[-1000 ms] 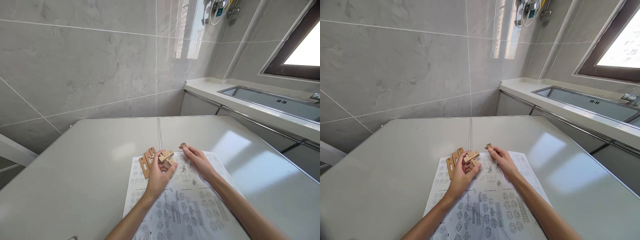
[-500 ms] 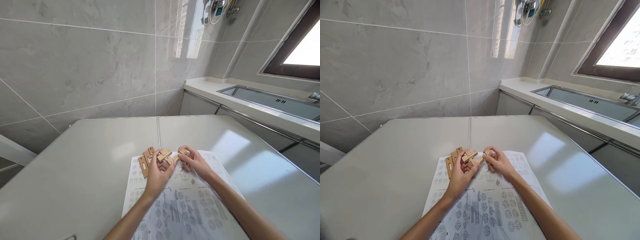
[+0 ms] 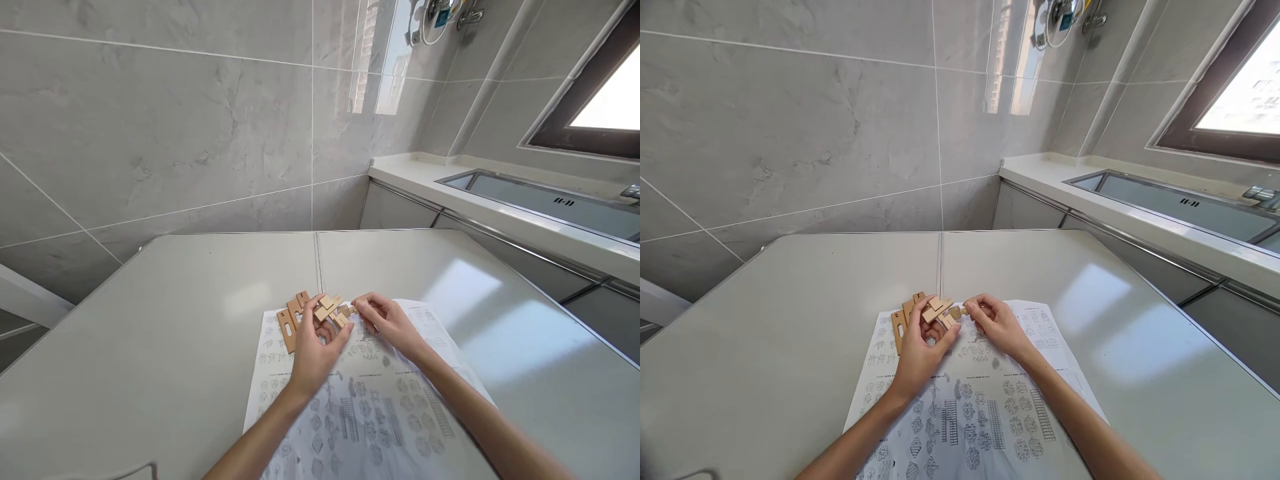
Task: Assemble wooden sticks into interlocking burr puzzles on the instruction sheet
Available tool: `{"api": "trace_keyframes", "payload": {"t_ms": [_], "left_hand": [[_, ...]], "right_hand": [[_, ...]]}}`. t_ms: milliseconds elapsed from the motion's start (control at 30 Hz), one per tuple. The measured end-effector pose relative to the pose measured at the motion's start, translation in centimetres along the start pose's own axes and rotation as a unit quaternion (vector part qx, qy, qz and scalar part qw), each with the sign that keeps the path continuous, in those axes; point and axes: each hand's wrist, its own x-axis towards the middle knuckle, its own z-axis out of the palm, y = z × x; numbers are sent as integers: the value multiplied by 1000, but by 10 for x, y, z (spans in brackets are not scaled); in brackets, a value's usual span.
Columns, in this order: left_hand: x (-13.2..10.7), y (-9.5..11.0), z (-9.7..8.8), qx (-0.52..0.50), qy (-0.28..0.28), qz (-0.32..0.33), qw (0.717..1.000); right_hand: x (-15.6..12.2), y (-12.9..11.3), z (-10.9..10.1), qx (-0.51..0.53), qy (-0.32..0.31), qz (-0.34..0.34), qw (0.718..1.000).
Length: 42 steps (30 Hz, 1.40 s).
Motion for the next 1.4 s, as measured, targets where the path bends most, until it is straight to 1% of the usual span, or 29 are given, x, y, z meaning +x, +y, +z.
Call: {"api": "trace_keyframes", "payload": {"t_ms": [67, 200, 300, 433, 567, 667, 800, 900, 1033, 1167, 1300, 1400], "left_hand": [[-1, 1, 0, 11, -7, 10, 1000], [-2, 2, 1, 26, -19, 24, 999], [0, 1, 1, 34, -23, 27, 999], [2, -3, 1, 46, -28, 28, 998], [1, -5, 0, 39, -52, 33, 997], [1, -4, 0, 53, -61, 46, 996], [0, -2, -1, 83, -53, 58, 993], [-1, -3, 0, 79, -52, 58, 994], [-2, -6, 0, 73, -59, 58, 994], [-1, -6, 0, 96, -71, 51, 991], [-1, -4, 0, 82, -75, 53, 992], [0, -3, 0, 66, -73, 51, 994]], "right_hand": [[-1, 2, 3, -15, 10, -24, 1000], [-5, 3, 8, -78, 35, -72, 994], [-7, 3, 10, -103, 46, -94, 989], [-8, 7, 9, -147, 45, -115, 981], [-9, 12, 9, -210, 43, -141, 966], [-11, 12, 9, -229, 38, -155, 960], [-13, 10, 7, -216, 28, -173, 961], [-12, 7, 6, -192, 21, -183, 964], [-13, 2, 6, -168, 17, -190, 967], [-14, -3, 7, -157, -1, -191, 969], [-14, -3, 6, -121, -17, -170, 978], [-12, -1, 5, -75, -16, -131, 988]]}}
